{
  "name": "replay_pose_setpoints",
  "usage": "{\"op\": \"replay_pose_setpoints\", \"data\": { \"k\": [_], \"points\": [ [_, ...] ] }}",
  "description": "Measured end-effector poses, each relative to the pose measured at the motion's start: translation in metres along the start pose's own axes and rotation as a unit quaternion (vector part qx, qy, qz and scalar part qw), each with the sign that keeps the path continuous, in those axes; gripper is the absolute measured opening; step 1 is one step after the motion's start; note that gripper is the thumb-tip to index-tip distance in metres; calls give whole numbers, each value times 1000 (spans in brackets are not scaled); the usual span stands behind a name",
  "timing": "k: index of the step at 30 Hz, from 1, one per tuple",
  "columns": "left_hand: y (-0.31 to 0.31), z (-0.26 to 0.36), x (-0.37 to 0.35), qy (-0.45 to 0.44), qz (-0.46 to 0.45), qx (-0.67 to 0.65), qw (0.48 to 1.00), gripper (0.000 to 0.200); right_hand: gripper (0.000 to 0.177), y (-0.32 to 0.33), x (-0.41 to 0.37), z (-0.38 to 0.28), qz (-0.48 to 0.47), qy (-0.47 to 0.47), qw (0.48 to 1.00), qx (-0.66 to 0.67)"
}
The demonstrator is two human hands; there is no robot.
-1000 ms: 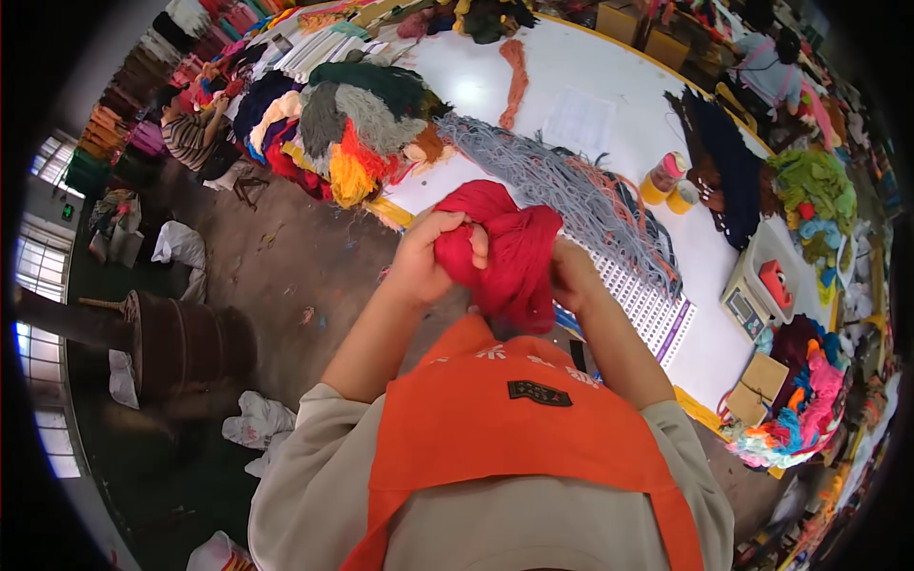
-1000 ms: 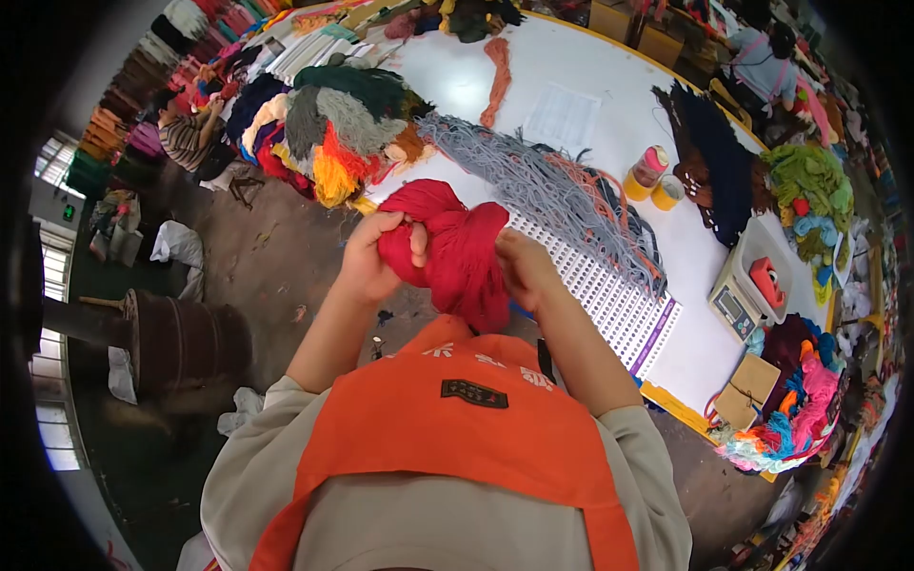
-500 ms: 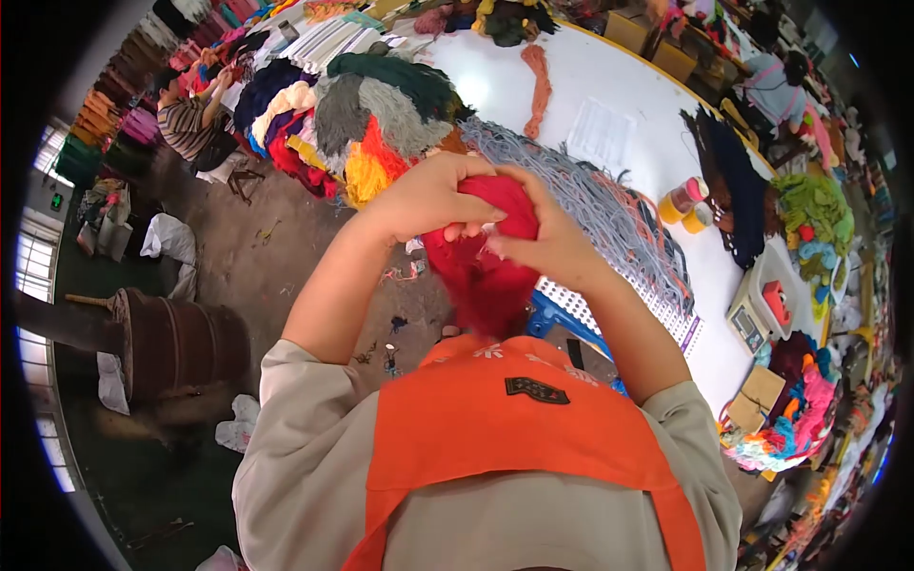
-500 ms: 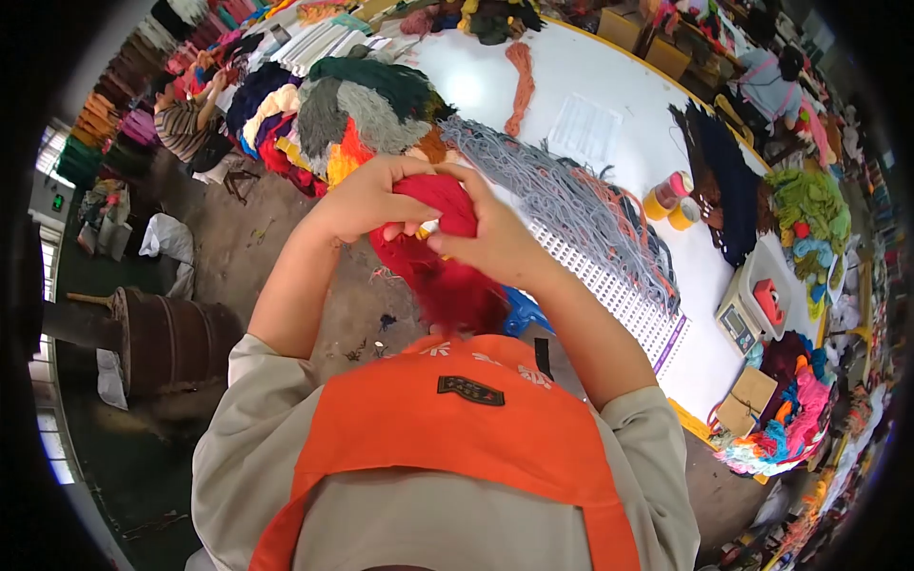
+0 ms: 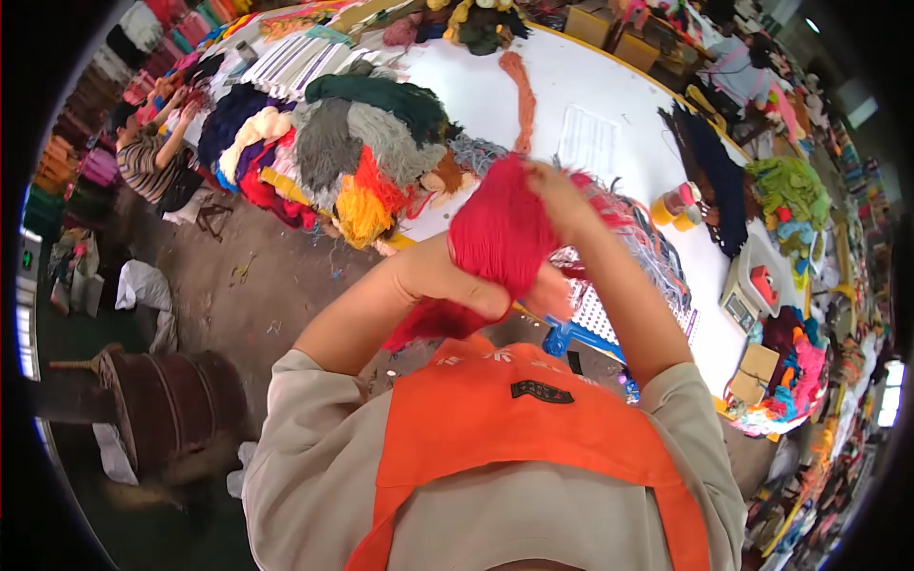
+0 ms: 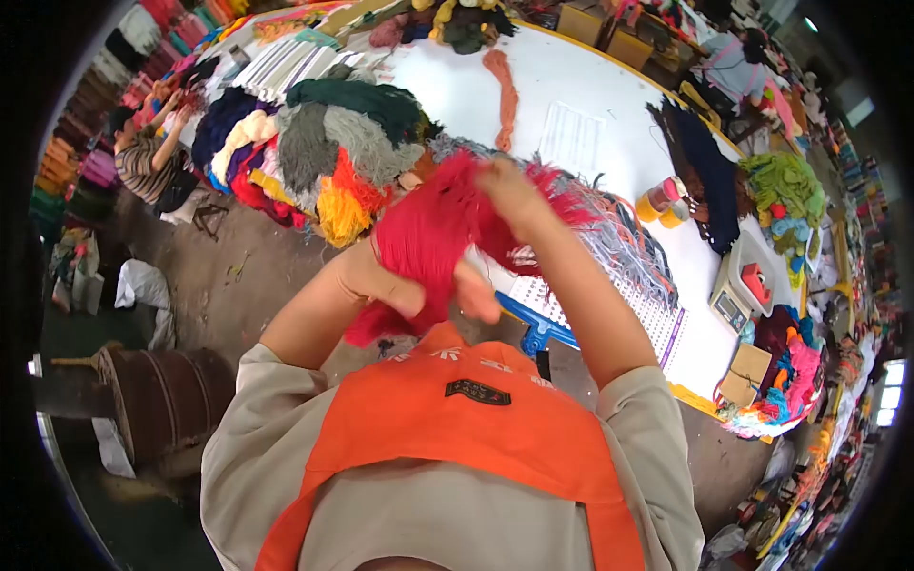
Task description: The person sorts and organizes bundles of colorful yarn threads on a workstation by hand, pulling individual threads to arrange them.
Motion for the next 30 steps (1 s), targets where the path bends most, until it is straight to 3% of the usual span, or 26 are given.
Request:
{"op": "replay_pose_setpoints", "data": {
  "k": [1, 2, 3, 5, 6, 8, 9, 10, 13, 15, 16, 19, 22, 23, 26, 30],
  "points": [
    [25, -14, -2, 20, 88, 46, 995, 61, 46, -5, -1, 34, -73, 3, 993, 97],
    [48, -22, -6, 41, 176, 91, 979, 68, 48, 1, -19, 31, -28, 25, 993, 108],
    [31, 10, 7, -6, 156, -34, 987, 80, 49, 6, -40, 19, 12, -23, 972, 234],
    [29, 44, 9, -159, 207, -22, 965, 100, 45, 20, -62, 2, 61, 42, 978, 194],
    [35, 49, 13, -182, 214, -11, 960, 114, 34, 21, -79, -10, 90, 53, 963, 248],
    [68, 9, 20, -125, 226, 9, 966, 123, 21, 16, -104, -33, 97, 74, 952, 281],
    [65, 9, 28, -122, 166, 2, 979, 107, 13, 12, -112, -44, 90, 107, 951, 277],
    [65, 7, 32, -118, 155, -3, 981, 107, 13, 6, -119, -55, 86, 115, 952, 271],
    [68, -21, 33, -101, 182, -22, 978, 69, 12, -17, -123, -71, 75, 146, 967, 193],
    [62, -30, 33, -12, 139, -42, 989, 54, 10, -31, -119, -79, 78, 164, 975, 129],
    [67, -37, 33, -2, 189, -25, 982, 49, 10, -33, -117, -77, 83, 165, 974, 130],
    [82, -41, 22, 28, 193, -81, 977, 47, 10, -40, -108, -67, 79, 142, 973, 162],
    [85, -40, 13, 18, 211, -151, 966, 49, 11, -43, -103, -61, 105, 77, 938, 322],
    [87, -39, 11, 16, 238, -172, 956, 49, 11, -45, -100, -59, 104, 78, 938, 321],
    [95, -35, 11, -20, 245, -32, 969, 47, 8, -55, -91, -59, 88, 135, 981, 106],
    [109, -36, 2, -22, 249, -36, 968, 45, 10, -62, -88, -60, 80, 126, 963, 226]
  ]
}}
Point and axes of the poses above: each hand's wrist, its own x-axis towards the middle knuckle, its own y-axis out of the back of the hand, z = x × y, the point moved 8 cm from there along x, towards the middle knuckle, and after that the axes turned 15 degrees about x, right-handed, at the moved point
